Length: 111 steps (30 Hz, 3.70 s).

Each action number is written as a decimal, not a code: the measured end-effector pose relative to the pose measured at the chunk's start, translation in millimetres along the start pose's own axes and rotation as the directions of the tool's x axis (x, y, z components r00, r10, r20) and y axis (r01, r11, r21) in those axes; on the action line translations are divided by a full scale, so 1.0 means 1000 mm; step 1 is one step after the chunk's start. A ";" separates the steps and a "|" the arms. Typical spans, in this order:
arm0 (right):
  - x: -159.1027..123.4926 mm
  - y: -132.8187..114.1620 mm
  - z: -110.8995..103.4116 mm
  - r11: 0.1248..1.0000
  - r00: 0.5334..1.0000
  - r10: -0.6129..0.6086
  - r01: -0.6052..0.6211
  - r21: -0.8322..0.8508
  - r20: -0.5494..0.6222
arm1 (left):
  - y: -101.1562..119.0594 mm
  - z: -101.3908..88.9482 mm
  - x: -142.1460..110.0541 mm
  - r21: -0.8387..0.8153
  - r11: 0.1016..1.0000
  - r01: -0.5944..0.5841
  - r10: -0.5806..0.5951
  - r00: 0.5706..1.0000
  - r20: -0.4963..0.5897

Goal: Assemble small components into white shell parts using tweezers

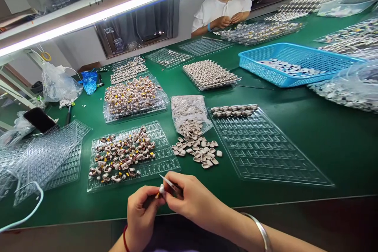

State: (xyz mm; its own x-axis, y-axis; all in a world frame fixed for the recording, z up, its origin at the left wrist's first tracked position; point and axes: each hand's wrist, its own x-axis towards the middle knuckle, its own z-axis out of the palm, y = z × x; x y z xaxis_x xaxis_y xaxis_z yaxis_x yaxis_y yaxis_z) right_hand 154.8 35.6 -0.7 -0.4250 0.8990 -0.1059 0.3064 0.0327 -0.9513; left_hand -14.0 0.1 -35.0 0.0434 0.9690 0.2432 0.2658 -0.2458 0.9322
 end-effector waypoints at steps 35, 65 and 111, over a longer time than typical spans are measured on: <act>-0.022 0.026 -0.001 0.414 0.822 -0.559 0.389 -0.823 0.108 | 0.005 -0.006 0.027 0.314 0.935 0.164 -0.265 0.912 0.312; -0.032 0.015 0.014 0.274 0.839 -0.532 0.303 -0.913 0.119 | 0.000 -0.004 0.018 0.268 0.953 0.144 -0.215 0.942 0.258; -0.033 0.015 0.004 0.251 0.817 -0.550 0.360 -0.898 0.174 | 0.003 0.005 0.017 0.310 0.931 0.192 -0.253 0.953 0.170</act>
State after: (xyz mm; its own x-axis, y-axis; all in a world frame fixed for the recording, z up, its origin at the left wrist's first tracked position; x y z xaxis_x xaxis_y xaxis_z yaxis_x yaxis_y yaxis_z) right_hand 169.6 4.6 -12.7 -0.6638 0.6404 0.3864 0.6890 0.7246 -0.0172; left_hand -7.8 16.1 -29.2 0.1376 0.9893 -0.0495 0.5541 -0.0354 0.8317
